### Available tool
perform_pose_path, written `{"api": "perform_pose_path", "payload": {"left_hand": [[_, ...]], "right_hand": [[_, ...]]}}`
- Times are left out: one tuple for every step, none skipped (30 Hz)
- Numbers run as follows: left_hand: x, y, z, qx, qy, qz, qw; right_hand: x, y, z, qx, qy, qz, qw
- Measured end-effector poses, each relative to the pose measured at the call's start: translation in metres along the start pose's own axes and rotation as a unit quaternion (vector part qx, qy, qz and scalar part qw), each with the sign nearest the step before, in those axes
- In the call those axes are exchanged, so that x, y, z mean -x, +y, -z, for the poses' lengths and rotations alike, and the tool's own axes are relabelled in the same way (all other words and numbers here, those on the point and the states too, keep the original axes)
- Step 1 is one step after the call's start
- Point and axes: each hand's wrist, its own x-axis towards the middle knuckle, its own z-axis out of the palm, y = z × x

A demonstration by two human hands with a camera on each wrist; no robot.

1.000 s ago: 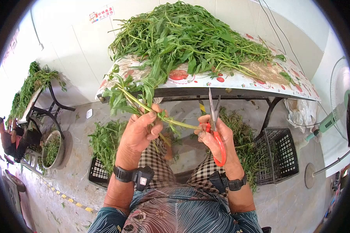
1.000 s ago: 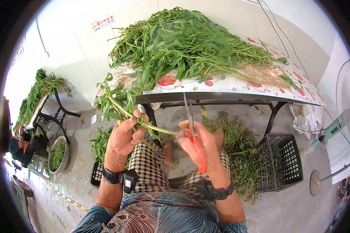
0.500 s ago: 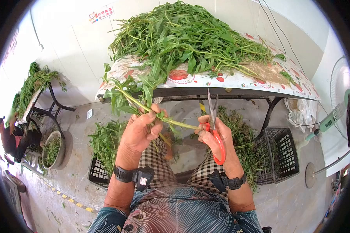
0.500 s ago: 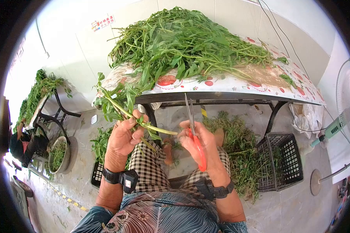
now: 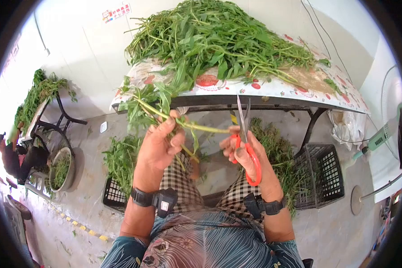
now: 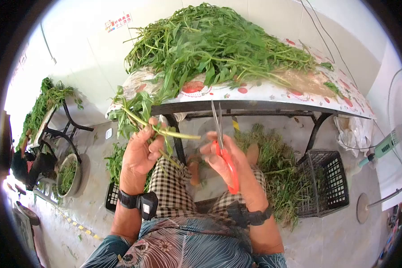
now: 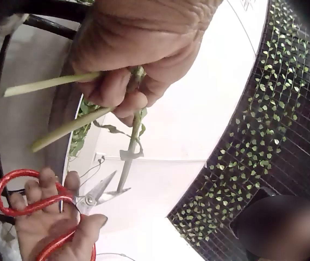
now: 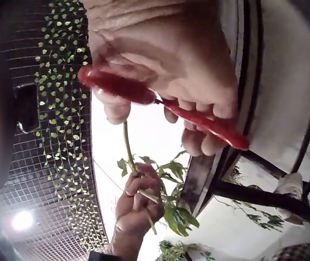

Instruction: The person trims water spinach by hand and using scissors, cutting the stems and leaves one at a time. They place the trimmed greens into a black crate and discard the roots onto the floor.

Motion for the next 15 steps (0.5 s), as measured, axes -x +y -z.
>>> {"api": "perform_pose_path", "payload": {"left_hand": [[0.000, 0.000, 0.002, 0.009, 0.001, -0.004, 1.000], [0.000, 0.002, 0.003, 0.018, 0.002, -0.009, 1.000], [0.000, 0.003, 0.004, 0.025, 0.001, -0.017, 1.000], [0.000, 0.005, 0.004, 0.037, 0.007, -0.010, 0.999], [0.001, 0.006, 0.004, 0.027, 0.011, -0.014, 0.999], [0.002, 0.008, 0.003, 0.018, 0.015, -0.020, 1.000], [0.003, 0.010, 0.002, 0.008, 0.020, -0.025, 0.999], [0.004, 0.012, 0.001, 0.012, 0.022, -0.023, 0.999], [0.005, 0.013, 0.000, 0.008, 0.022, -0.032, 0.999], [0.005, 0.014, -0.001, 0.005, 0.020, -0.039, 0.999], [0.005, 0.014, -0.002, 0.003, 0.019, -0.045, 0.999], [0.005, 0.015, -0.002, 0.005, 0.011, -0.050, 0.999], [0.005, 0.015, -0.002, -0.001, 0.012, -0.053, 0.999], [0.005, 0.015, -0.003, -0.007, 0.012, -0.056, 0.998], [0.005, 0.016, -0.004, -0.013, 0.014, -0.059, 0.998]], "right_hand": [[0.001, -0.003, -0.002, 0.007, -0.012, 0.009, 1.000], [0.002, -0.003, -0.004, 0.013, -0.025, 0.019, 0.999], [0.002, -0.001, -0.003, 0.047, -0.046, 0.027, 0.997], [0.001, 0.002, 0.001, 0.081, -0.068, 0.038, 0.994], [-0.001, 0.003, 0.002, 0.114, -0.091, 0.049, 0.988], [0.000, -0.002, 0.000, -0.038, -0.081, -0.050, 0.995], [0.001, -0.004, 0.000, -0.002, -0.093, -0.034, 0.995], [0.002, -0.006, 0.003, 0.034, -0.104, -0.017, 0.994], [0.003, -0.009, 0.005, 0.072, -0.112, 0.000, 0.991], [0.006, -0.014, 0.003, 0.085, -0.097, 0.003, 0.992], [0.007, -0.016, 0.002, 0.089, -0.082, 0.002, 0.993], [0.008, -0.018, 0.002, 0.094, -0.066, 0.001, 0.993], [0.009, -0.019, 0.002, 0.099, -0.049, -0.001, 0.994], [0.010, -0.018, 0.004, 0.096, -0.035, 0.004, 0.995], [0.010, -0.017, 0.006, 0.092, -0.022, 0.010, 0.995]]}}
